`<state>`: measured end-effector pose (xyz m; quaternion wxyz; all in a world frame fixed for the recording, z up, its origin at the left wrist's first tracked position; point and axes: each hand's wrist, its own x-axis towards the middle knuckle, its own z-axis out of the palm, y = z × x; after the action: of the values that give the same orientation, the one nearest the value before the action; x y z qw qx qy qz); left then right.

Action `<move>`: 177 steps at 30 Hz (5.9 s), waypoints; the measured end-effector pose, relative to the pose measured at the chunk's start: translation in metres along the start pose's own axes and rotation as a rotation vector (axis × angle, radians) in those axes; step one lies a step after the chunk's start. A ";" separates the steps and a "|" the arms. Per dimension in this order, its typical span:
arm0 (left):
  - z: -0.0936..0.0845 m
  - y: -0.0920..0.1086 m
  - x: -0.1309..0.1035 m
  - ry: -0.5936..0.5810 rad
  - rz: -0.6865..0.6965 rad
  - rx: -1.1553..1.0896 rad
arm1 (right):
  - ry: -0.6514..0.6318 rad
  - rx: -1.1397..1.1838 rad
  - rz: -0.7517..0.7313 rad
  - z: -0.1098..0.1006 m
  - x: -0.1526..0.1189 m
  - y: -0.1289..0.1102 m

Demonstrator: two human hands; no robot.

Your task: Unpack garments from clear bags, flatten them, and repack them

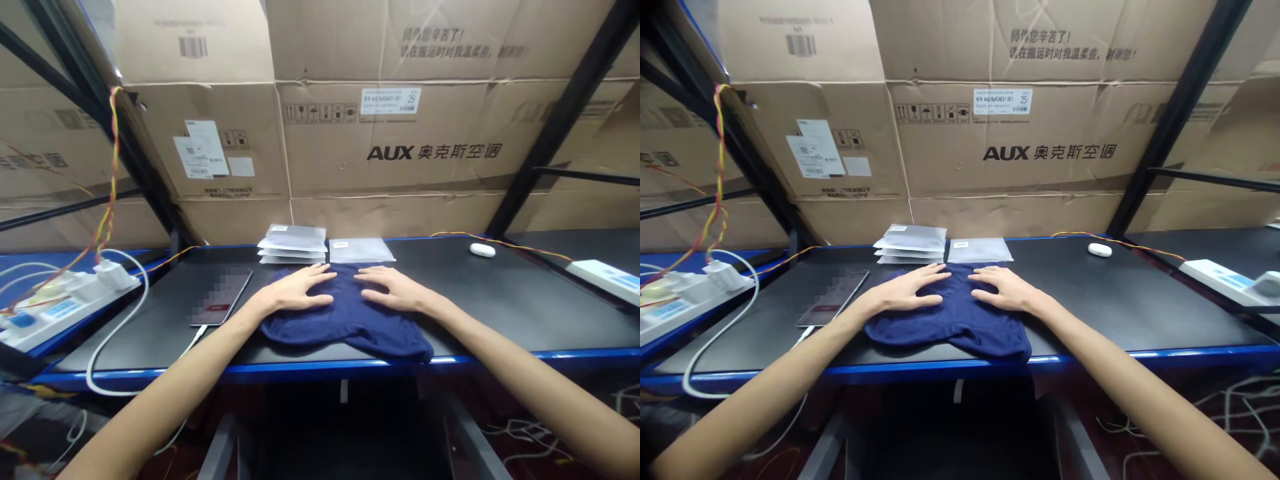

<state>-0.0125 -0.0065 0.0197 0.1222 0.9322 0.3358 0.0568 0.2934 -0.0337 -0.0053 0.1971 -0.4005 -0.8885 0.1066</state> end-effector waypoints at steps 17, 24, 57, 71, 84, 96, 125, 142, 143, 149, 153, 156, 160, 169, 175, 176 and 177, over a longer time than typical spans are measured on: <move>0.006 0.001 0.000 -0.128 -0.012 0.027 | -0.238 -0.043 0.108 -0.001 -0.002 -0.008; -0.005 -0.027 0.012 0.401 0.022 0.107 | -0.197 -0.014 0.077 0.003 -0.003 -0.002; 0.012 0.017 0.014 0.304 0.224 0.306 | 0.235 -0.124 0.122 -0.005 -0.004 0.023; -0.020 -0.011 -0.023 0.106 0.108 0.138 | 0.117 -0.159 0.158 -0.008 -0.008 0.024; 0.008 -0.039 -0.019 0.387 0.205 0.096 | 0.260 -0.189 0.203 -0.011 -0.009 0.019; 0.011 -0.042 -0.021 0.480 0.343 0.080 | 0.015 -0.301 -0.207 0.006 0.038 -0.069; 0.002 -0.042 -0.022 0.543 0.232 0.300 | 0.353 -0.800 -0.329 0.003 -0.012 -0.034; 0.007 0.006 -0.020 0.543 0.442 0.272 | 0.475 -0.758 -0.231 -0.003 -0.018 -0.023; 0.011 0.012 -0.018 0.500 0.485 0.287 | 0.474 -0.759 -0.232 -0.002 -0.018 -0.025; 0.023 0.026 -0.004 0.509 0.421 0.339 | 0.480 -0.750 -0.261 -0.001 -0.018 -0.029; 0.019 0.032 0.008 0.511 0.245 0.293 | 0.488 -0.742 -0.320 -0.001 -0.019 -0.030; 0.018 0.038 0.022 0.439 0.072 0.266 | 0.460 -0.733 -0.315 0.001 -0.020 -0.029; 0.020 0.044 0.041 0.340 -0.093 0.254 | 0.421 -0.705 -0.339 0.004 -0.022 -0.025; 0.027 0.027 0.043 0.312 -0.009 0.260 | 0.439 -0.708 -0.327 0.002 -0.024 -0.023; 0.019 0.005 0.012 0.308 0.373 -0.169 | 0.394 -0.659 -0.223 -0.003 -0.029 -0.010; 0.016 0.005 0.007 0.296 0.382 -0.253 | 0.373 -0.652 -0.213 -0.003 -0.029 -0.008; 0.014 0.005 0.002 0.279 0.380 -0.329 | 0.354 -0.651 -0.202 -0.003 -0.030 -0.007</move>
<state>-0.0052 -0.0117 0.0079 0.2117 0.9293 0.1551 0.2599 0.3077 -0.0606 -0.0079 0.2194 -0.3649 -0.8631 -0.2717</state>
